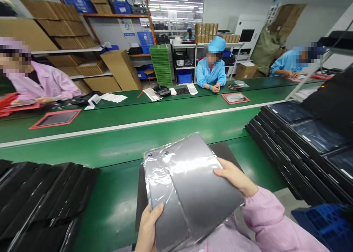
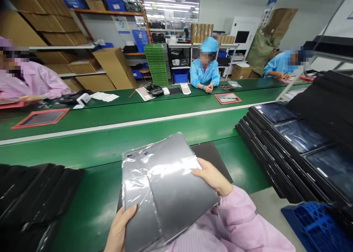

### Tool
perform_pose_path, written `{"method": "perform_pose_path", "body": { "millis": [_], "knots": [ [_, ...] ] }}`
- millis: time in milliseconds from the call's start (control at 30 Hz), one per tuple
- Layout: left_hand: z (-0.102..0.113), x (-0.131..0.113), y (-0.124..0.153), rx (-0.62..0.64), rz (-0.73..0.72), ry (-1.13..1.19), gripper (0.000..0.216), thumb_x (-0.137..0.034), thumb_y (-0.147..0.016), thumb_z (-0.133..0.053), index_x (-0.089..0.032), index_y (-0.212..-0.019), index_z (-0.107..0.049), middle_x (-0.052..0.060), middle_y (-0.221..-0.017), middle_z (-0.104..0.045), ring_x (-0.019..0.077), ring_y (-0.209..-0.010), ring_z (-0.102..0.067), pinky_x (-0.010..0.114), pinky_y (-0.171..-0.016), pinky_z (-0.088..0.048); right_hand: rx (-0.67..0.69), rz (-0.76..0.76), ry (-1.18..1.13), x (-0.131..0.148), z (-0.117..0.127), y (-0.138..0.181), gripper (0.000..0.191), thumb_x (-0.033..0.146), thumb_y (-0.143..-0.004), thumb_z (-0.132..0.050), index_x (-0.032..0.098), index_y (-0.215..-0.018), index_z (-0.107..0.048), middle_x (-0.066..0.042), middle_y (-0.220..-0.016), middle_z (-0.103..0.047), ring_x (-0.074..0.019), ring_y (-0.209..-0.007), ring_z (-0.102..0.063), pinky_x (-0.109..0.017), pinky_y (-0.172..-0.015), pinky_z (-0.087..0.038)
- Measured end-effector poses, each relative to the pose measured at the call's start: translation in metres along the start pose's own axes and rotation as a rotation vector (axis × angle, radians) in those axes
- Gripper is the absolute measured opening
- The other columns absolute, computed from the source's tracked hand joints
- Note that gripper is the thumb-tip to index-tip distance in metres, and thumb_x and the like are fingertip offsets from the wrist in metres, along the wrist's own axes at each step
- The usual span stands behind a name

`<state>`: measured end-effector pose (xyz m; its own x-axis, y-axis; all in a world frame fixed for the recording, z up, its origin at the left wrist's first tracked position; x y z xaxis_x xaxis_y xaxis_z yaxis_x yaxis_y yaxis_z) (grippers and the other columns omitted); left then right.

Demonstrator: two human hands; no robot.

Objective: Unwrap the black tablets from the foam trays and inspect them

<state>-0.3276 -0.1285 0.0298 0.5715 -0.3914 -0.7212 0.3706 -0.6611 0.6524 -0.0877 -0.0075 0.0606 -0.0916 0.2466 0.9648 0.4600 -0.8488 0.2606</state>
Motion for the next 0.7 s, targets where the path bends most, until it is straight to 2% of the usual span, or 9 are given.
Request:
{"method": "perform_pose_path", "body": {
  "millis": [100,167,267,333,400,433,500,600,700],
  "knots": [
    [0.008,-0.007,-0.001,-0.055,-0.010,-0.025,0.043,-0.035,-0.044,-0.082,-0.017,-0.078,-0.065,-0.001,-0.057,-0.068,0.0199,-0.047,-0.062,0.026,-0.043,-0.046,-0.211,0.045,0.120,0.018,0.031,0.011,0.050,0.041,-0.071,-0.058,0.017,-0.114,-0.057,-0.009,-0.103,-0.068,-0.0263,-0.090,-0.065,-0.039,-0.078,-0.051],
    [0.012,-0.012,-0.002,-0.071,-0.025,-0.024,0.039,-0.033,-0.045,-0.082,-0.017,-0.076,-0.064,-0.001,-0.057,-0.068,0.0220,-0.052,-0.065,0.028,-0.048,-0.050,-0.380,0.057,0.460,0.026,0.043,0.015,0.051,0.033,-0.075,-0.051,0.018,-0.123,-0.053,-0.010,-0.097,-0.070,-0.0278,-0.088,-0.066,-0.041,-0.078,-0.051],
    [0.011,-0.015,-0.004,-0.066,-0.048,0.014,0.042,-0.031,-0.044,-0.081,-0.017,-0.080,-0.066,0.000,-0.060,-0.069,0.0260,-0.063,-0.068,0.032,-0.056,-0.053,-0.551,-0.071,1.132,0.013,0.038,0.008,0.057,0.017,-0.077,-0.043,0.009,-0.133,-0.044,-0.020,-0.097,-0.069,-0.0333,-0.078,-0.068,-0.046,-0.070,-0.051],
    [0.007,-0.014,-0.005,-0.060,-0.054,0.046,0.046,-0.030,-0.041,-0.080,-0.017,-0.082,-0.067,0.001,-0.060,-0.070,0.0276,-0.065,-0.068,0.033,-0.058,-0.054,-0.523,-0.130,1.360,-0.011,0.025,-0.003,0.056,0.011,-0.077,-0.039,0.003,-0.132,-0.044,-0.030,-0.116,-0.059,-0.0353,-0.072,-0.068,-0.047,-0.062,-0.051],
    [0.000,-0.012,-0.006,-0.046,-0.047,0.083,0.044,-0.027,-0.038,-0.079,-0.016,-0.079,-0.068,0.001,-0.059,-0.069,0.0286,-0.065,-0.068,0.035,-0.058,-0.054,-0.440,-0.132,1.323,-0.036,0.011,-0.014,0.051,0.010,-0.077,-0.039,0.002,-0.127,-0.050,-0.033,-0.129,-0.046,-0.0351,-0.072,-0.069,-0.047,-0.060,-0.052],
    [-0.004,-0.010,-0.006,-0.037,-0.044,0.103,0.041,-0.025,-0.038,-0.077,-0.016,-0.076,-0.067,0.001,-0.058,-0.069,0.0288,-0.065,-0.068,0.035,-0.058,-0.054,-0.392,-0.133,1.258,-0.045,0.005,-0.018,0.047,0.011,-0.078,-0.040,0.004,-0.122,-0.054,-0.032,-0.129,-0.048,-0.0340,-0.073,-0.069,-0.045,-0.061,-0.052],
    [-0.013,-0.009,-0.005,-0.010,-0.048,0.139,0.033,-0.023,-0.038,-0.074,-0.016,-0.070,-0.067,0.002,-0.056,-0.068,0.0287,-0.064,-0.068,0.036,-0.058,-0.054,-0.308,-0.126,1.136,-0.053,-0.002,-0.024,0.038,0.017,-0.081,-0.041,0.010,-0.113,-0.059,-0.024,-0.114,-0.062,-0.0281,-0.073,-0.070,-0.040,-0.062,-0.054],
    [-0.023,-0.011,-0.004,0.041,-0.086,0.176,0.023,-0.021,-0.039,-0.070,-0.017,-0.061,-0.066,0.003,-0.056,-0.068,0.0280,-0.064,-0.067,0.036,-0.059,-0.053,-0.164,0.006,0.887,-0.036,-0.008,-0.025,0.034,0.028,-0.089,-0.031,0.016,-0.104,-0.059,-0.009,-0.085,-0.070,-0.0176,-0.065,-0.067,-0.027,-0.053,-0.052],
    [-0.029,-0.015,-0.002,0.094,-0.137,0.184,0.021,-0.020,-0.038,-0.069,-0.016,-0.058,-0.066,0.003,-0.057,-0.068,0.0247,-0.058,-0.065,0.034,-0.057,-0.052,-0.086,0.301,0.708,-0.001,-0.010,-0.022,0.032,0.039,-0.089,-0.034,0.019,-0.071,-0.053,-0.001,-0.061,-0.059,-0.0137,-0.052,-0.057,-0.023,-0.045,-0.043]
  ]
}}
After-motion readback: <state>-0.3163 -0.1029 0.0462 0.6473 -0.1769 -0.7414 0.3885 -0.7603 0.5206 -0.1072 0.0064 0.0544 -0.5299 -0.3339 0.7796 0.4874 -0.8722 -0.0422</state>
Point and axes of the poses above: each hand's wrist, its own y-axis away from the middle knuckle, its own z-axis out of the back of the hand, x = y × z, the point moved 1 cm from there along -y, towards the middle knuckle
